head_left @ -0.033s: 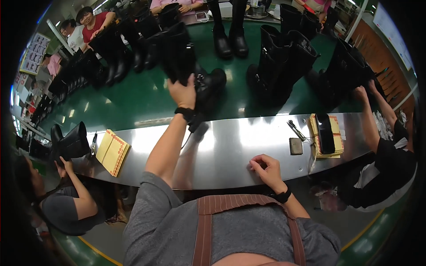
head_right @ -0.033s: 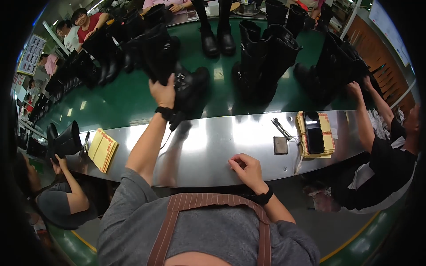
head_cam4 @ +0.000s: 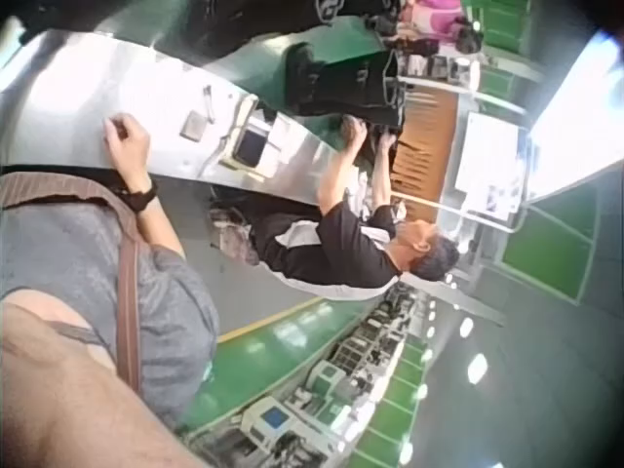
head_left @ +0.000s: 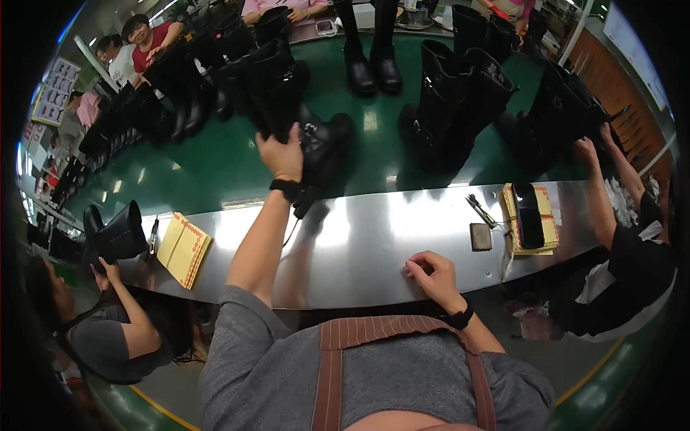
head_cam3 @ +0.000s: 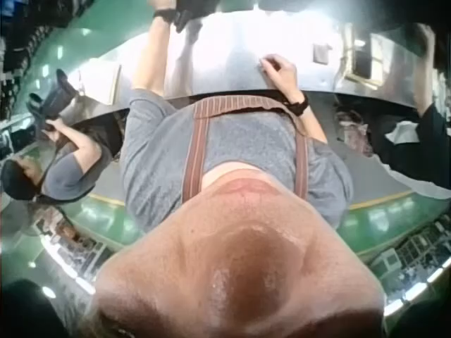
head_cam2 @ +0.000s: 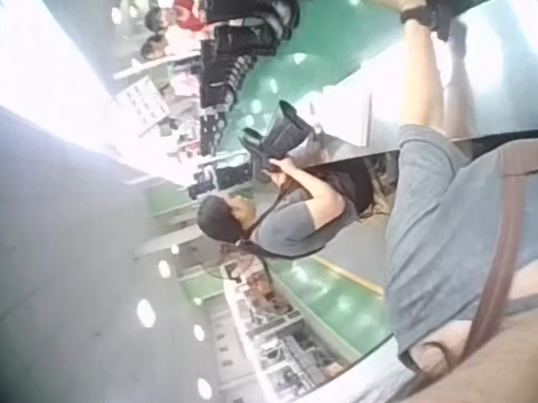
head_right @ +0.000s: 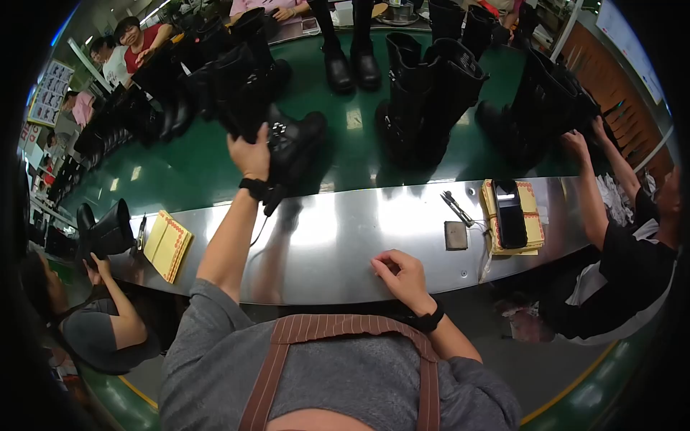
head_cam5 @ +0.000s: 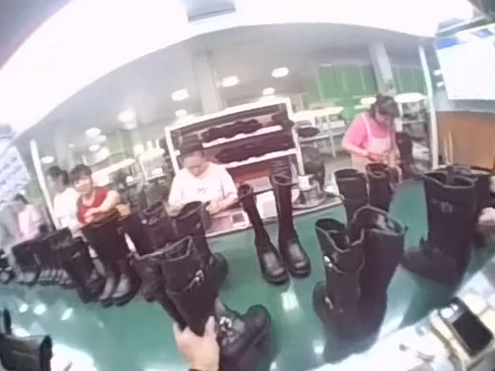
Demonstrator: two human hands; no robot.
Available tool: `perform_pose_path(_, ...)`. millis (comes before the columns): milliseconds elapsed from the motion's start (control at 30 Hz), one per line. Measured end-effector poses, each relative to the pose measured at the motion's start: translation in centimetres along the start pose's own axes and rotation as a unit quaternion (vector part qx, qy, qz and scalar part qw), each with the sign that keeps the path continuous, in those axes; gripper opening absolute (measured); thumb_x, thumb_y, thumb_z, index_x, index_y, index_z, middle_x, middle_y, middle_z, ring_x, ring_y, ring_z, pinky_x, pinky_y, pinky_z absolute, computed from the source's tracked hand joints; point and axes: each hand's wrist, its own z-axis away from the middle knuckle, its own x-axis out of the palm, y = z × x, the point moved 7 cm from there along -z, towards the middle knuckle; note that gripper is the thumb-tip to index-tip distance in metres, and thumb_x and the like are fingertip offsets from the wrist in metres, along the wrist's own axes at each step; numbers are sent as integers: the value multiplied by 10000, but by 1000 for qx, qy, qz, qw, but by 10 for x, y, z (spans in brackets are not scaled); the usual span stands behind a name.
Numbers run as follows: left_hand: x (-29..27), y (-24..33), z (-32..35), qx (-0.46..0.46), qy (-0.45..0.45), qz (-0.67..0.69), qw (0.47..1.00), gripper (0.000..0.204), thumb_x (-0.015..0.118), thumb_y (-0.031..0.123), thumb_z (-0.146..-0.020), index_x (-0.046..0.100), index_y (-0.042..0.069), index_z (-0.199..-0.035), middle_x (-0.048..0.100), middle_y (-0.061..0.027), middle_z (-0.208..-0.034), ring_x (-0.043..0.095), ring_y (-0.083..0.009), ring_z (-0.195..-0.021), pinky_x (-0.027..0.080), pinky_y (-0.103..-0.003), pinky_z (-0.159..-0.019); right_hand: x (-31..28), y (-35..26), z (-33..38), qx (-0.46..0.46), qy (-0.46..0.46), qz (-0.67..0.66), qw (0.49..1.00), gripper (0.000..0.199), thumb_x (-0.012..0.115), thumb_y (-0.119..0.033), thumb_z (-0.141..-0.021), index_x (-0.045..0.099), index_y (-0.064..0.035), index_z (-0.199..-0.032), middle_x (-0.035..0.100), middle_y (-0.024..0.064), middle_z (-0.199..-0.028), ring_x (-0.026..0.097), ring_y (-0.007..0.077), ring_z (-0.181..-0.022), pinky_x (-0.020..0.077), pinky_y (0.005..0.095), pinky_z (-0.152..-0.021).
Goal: The recorder is inspecting and cleaning pairs of black boots on a production line, checking zippers, buckles, and wiping off debris.
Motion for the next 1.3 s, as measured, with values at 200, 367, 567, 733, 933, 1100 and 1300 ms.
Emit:
perform_pose_path(200,-91,-89,-78,102,115,-157,975,440,766,388,-751,726,-24,-897,684,-218,-1000,562,-411,-1036,420,-444,-975,-1,-1,0,-17,13,26,999,90,660,-77,-870,666,12,-867,681,61,-741,659,111,-646,509,223,-589)
perform_pose_path(367,-90,-176,-87,53,22,-240,969,611,739,498,-740,698,-63,-980,572,-315,-1189,445,-446,-1226,364,-434,-1060,4,-11,-2,-28,17,73,997,107,698,-95,-831,678,4,-866,681,89,-761,665,149,-657,510,244,-595)
perform_pose_path(567,-92,-204,-80,9,29,-249,968,733,725,613,-701,688,-25,-1059,490,-366,-1221,451,-484,-1167,381,-458,-1022,-57,-134,-41,-258,142,229,928,170,758,-109,-755,690,-41,-894,691,106,-854,671,247,-768,519,325,-753)
perform_pose_path(733,-92,-201,-69,-63,-29,-285,956,694,733,614,-691,683,80,-1132,443,-356,-1285,397,-463,-1237,353,-438,-1042,-118,-237,-117,-388,243,517,723,608,772,-387,-761,550,-185,-1290,508,161,-1327,490,351,-1216,470,443,-924)
perform_pose_path(933,-133,-153,-26,-149,-16,-146,978,478,741,407,-799,648,129,-1176,538,-225,-1253,476,-329,-1212,373,-376,-1024,-132,-212,-237,-27,-35,477,878,997,670,-725,-690,436,-55,-1390,593,207,-1221,598,310,-1078,557,385,-754)
perform_pose_path(1100,-124,-51,34,-251,-253,270,895,193,656,112,-904,661,19,-1072,663,-25,-989,590,-78,-897,445,-198,-764,-99,-263,-217,-234,94,450,857,437,727,-394,-780,686,13,-934,682,205,-851,677,317,-800,525,370,-708)
perform_pose_path(1300,-103,116,94,23,-360,244,900,947,864,241,-674,341,70,-1445,373,-140,-1444,391,-289,-1325,362,-427,-1066,-54,-335,-80,-318,100,408,850,373,715,-344,-805,680,-3,-951,673,191,-828,671,321,-809,519,369,-704)
